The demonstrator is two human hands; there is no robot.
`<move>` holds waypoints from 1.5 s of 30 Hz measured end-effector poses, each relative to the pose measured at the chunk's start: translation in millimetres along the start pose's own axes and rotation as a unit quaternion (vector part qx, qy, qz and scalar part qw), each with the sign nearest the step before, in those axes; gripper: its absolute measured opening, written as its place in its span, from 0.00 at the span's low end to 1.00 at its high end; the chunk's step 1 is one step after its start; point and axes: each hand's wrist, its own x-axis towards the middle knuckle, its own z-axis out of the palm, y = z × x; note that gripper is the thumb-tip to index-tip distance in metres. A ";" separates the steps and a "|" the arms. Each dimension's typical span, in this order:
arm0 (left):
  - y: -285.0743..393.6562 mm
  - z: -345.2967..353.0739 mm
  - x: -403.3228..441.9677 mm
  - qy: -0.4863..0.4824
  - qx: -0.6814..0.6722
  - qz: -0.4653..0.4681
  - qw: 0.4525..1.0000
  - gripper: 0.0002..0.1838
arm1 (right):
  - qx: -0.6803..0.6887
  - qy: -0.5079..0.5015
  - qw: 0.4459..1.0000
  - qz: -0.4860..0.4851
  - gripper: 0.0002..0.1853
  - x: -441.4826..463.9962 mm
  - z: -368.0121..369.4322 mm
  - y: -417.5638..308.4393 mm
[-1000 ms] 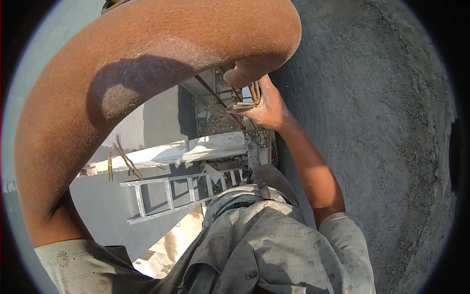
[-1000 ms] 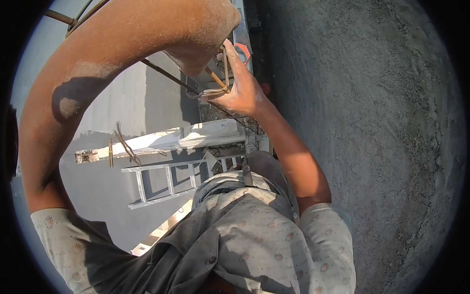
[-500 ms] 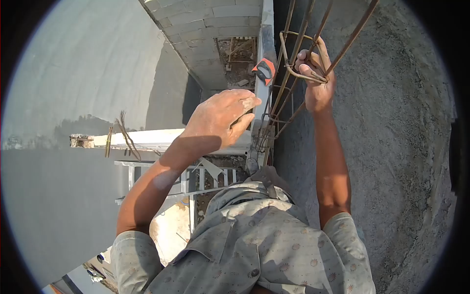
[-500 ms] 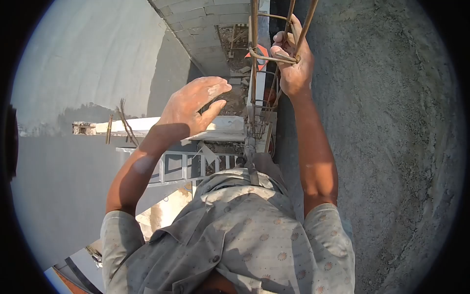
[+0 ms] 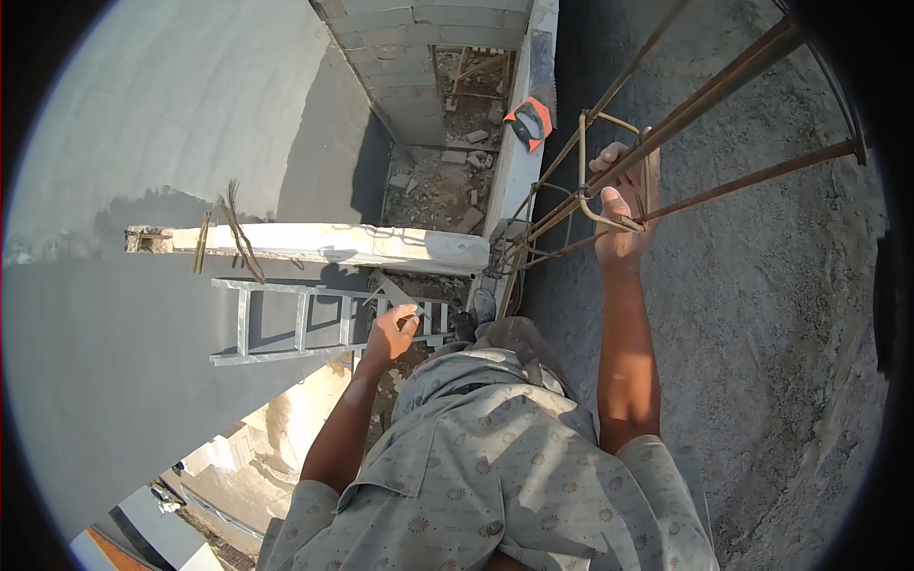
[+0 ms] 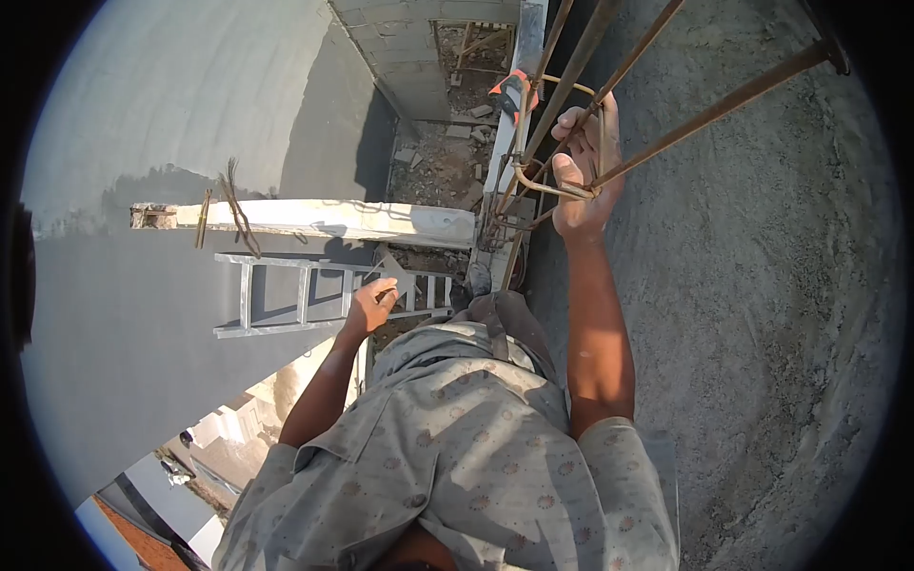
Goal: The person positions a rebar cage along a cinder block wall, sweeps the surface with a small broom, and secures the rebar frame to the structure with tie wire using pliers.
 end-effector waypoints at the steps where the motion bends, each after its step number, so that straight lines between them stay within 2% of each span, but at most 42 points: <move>1: -0.6 4.2 1.9 -0.003 0.019 0.028 0.999 0.16 | 0.002 -0.006 1.000 -0.003 0.41 0.4 3.2 -7.8; 3: 4.9 9.8 6.5 -0.015 0.068 0.054 0.996 0.17 | 0.000 0.005 1.000 -0.012 0.43 -4.9 8.1 -11.2; 6: 23.3 22.3 23.9 -0.042 -0.022 0.040 0.998 0.17 | -0.004 0.012 1.000 -0.003 0.44 -16.2 14.3 -11.5; 7: 30.8 25.4 29.5 -0.029 0.006 0.088 0.996 0.17 | -0.014 0.007 1.000 0.014 0.44 -17.5 18.7 -10.4; 8: 41.2 26.2 37.4 -0.036 0.027 0.093 0.995 0.16 | -0.019 0.003 1.000 0.011 0.45 -21.5 21.8 -9.4; 10: 66.7 22.9 59.7 -0.086 0.001 0.058 0.995 0.20 | -0.031 -0.008 0.999 -0.012 0.45 -17.5 29.2 -5.3; 12: 109.9 13.6 78.2 -0.086 0.027 0.044 0.995 0.27 | -0.018 -0.012 1.000 -0.014 0.46 -12.6 34.7 -5.1; 14: 143.5 11.1 95.5 -0.055 0.023 0.148 0.987 0.33 | -0.022 -0.013 1.000 -0.006 0.47 -14.3 41.4 -5.5; 16: 172.0 12.2 108.2 -0.052 0.045 0.249 0.966 0.35 | -0.023 -0.016 1.000 -0.004 0.46 -17.1 44.5 -6.5; 19: 197.5 13.6 109.6 -0.165 0.110 0.178 0.964 0.24 | 0.005 -0.017 1.000 0.017 0.46 -12.3 43.0 -12.0; 22: 183.2 19.6 111.4 -0.129 0.047 0.254 0.957 0.15 | 0.013 0.014 1.000 -0.008 0.46 -11.5 40.4 -10.1; 25: 183.8 30.2 109.5 -0.172 0.084 0.174 0.966 0.14 | -0.031 0.005 0.999 -0.004 0.44 -20.3 25.5 1.0; 28: 179.3 48.6 113.4 -0.100 0.097 0.212 0.967 0.13 | -0.073 -0.006 0.997 -0.006 0.43 -9.9 16.8 4.8; 34: 165.1 55.0 130.1 -0.123 0.086 0.173 0.973 0.15 | -0.068 0.004 0.998 0.003 0.41 0.6 18.0 15.1; 39: 119.9 53.5 135.6 -0.145 0.125 0.129 0.973 0.17 | -0.047 0.019 0.998 0.025 0.41 -3.0 19.4 12.7; 42: 72.6 49.9 126.9 -0.133 0.128 0.105 0.977 0.18 | -0.031 0.016 0.999 -0.010 0.38 -4.3 14.9 20.5; 44: 54.6 38.7 114.6 -0.162 0.172 0.101 0.966 0.17 | -0.043 -0.003 0.999 -0.031 0.36 -3.8 9.5 23.4; 45: 25.8 38.9 108.8 -0.152 0.137 0.084 0.975 0.17 | -0.043 0.001 0.999 -0.027 0.36 -4.8 9.7 23.7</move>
